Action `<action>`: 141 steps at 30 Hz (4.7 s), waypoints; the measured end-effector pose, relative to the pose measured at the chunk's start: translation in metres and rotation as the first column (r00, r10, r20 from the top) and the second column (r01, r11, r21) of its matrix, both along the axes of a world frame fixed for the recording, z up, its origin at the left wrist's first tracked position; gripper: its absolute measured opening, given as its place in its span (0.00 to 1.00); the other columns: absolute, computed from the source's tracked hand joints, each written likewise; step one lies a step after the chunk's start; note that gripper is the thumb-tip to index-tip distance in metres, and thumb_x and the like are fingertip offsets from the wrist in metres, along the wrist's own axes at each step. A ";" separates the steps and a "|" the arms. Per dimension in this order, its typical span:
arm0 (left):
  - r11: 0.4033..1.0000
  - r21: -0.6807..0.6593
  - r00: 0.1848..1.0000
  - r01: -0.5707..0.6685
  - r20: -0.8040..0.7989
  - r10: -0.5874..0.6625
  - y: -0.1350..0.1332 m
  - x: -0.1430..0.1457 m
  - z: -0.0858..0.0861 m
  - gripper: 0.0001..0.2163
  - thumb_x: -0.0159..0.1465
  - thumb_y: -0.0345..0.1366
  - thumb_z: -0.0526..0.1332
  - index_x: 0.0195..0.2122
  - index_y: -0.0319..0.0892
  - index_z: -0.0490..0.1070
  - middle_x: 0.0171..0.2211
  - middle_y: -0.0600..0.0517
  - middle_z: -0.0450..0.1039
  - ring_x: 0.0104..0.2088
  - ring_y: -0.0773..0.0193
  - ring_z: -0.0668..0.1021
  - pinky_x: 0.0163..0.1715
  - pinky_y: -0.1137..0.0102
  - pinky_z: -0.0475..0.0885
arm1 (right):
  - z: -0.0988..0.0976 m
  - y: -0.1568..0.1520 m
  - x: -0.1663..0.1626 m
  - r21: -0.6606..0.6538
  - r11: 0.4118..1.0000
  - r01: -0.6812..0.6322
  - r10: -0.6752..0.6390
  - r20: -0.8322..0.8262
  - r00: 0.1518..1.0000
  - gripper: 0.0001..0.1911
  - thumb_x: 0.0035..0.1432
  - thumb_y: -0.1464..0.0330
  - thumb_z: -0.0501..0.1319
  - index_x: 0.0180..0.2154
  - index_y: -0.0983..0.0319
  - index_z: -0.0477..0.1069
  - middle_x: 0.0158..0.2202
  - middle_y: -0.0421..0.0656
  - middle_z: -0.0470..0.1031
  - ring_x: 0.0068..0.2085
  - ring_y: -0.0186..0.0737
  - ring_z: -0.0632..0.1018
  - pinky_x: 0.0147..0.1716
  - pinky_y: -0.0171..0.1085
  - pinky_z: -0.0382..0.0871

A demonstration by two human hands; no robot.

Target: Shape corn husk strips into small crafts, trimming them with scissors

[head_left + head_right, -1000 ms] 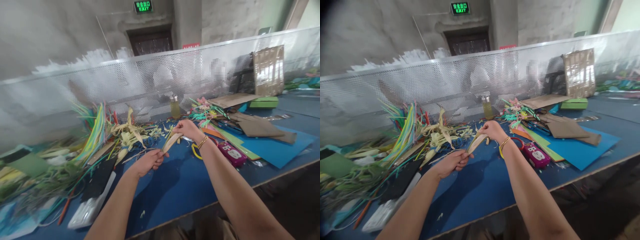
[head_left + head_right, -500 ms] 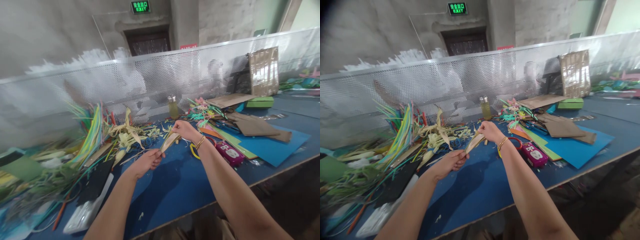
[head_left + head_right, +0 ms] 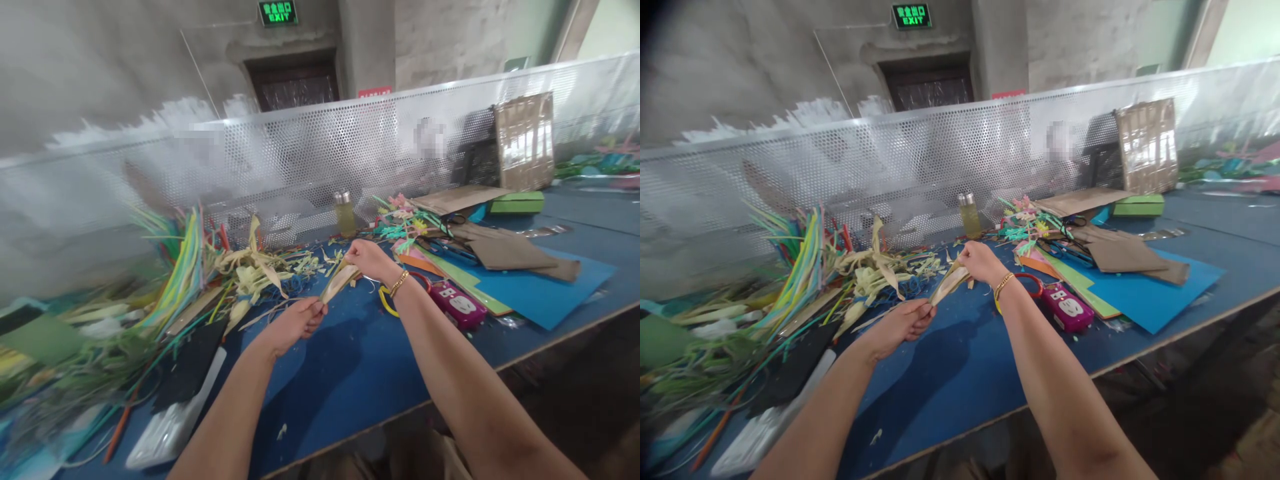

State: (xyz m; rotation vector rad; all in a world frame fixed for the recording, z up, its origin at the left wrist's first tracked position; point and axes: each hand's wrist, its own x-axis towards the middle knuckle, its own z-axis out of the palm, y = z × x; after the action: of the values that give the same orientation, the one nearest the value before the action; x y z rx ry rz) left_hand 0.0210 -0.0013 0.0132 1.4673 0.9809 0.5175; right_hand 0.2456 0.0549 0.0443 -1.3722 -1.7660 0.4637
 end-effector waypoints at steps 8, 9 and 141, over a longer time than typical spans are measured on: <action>0.998 0.050 0.999 -0.046 0.016 0.045 0.003 -0.001 -0.007 0.15 0.61 0.49 0.56 0.33 0.41 0.63 0.20 0.60 0.51 0.19 0.73 0.54 0.19 0.76 0.50 | 0.003 0.003 0.003 -0.008 1.000 -0.011 0.009 -0.257 0.966 0.09 0.56 0.64 0.59 0.27 0.62 0.65 0.31 0.45 0.75 0.32 0.36 0.74 0.30 0.33 0.65; 0.993 0.082 0.996 -0.081 0.033 0.079 0.003 -0.001 -0.008 0.15 0.61 0.50 0.56 0.33 0.41 0.63 0.21 0.59 0.52 0.20 0.73 0.56 0.20 0.76 0.52 | 0.004 0.003 0.004 -0.030 0.999 -0.043 0.027 -0.405 0.914 0.10 0.58 0.62 0.56 0.30 0.61 0.66 0.33 0.46 0.76 0.33 0.37 0.75 0.29 0.33 0.67; 0.950 0.216 0.962 -0.227 0.204 0.183 0.002 0.011 -0.010 0.20 0.61 0.51 0.56 0.43 0.38 0.70 0.26 0.52 0.71 0.21 0.70 0.65 0.20 0.74 0.55 | -0.023 0.008 -0.038 -0.013 0.985 -0.173 0.132 -0.591 0.796 0.12 0.47 0.60 0.61 0.22 0.62 0.68 0.14 0.33 0.59 0.17 0.27 0.58 0.17 0.31 0.49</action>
State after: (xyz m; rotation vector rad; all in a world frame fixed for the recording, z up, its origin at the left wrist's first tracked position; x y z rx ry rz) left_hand 0.0324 0.0010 0.0036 1.5048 0.9560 0.9328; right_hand 0.2081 0.0625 0.0218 -0.9763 -1.3451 0.9368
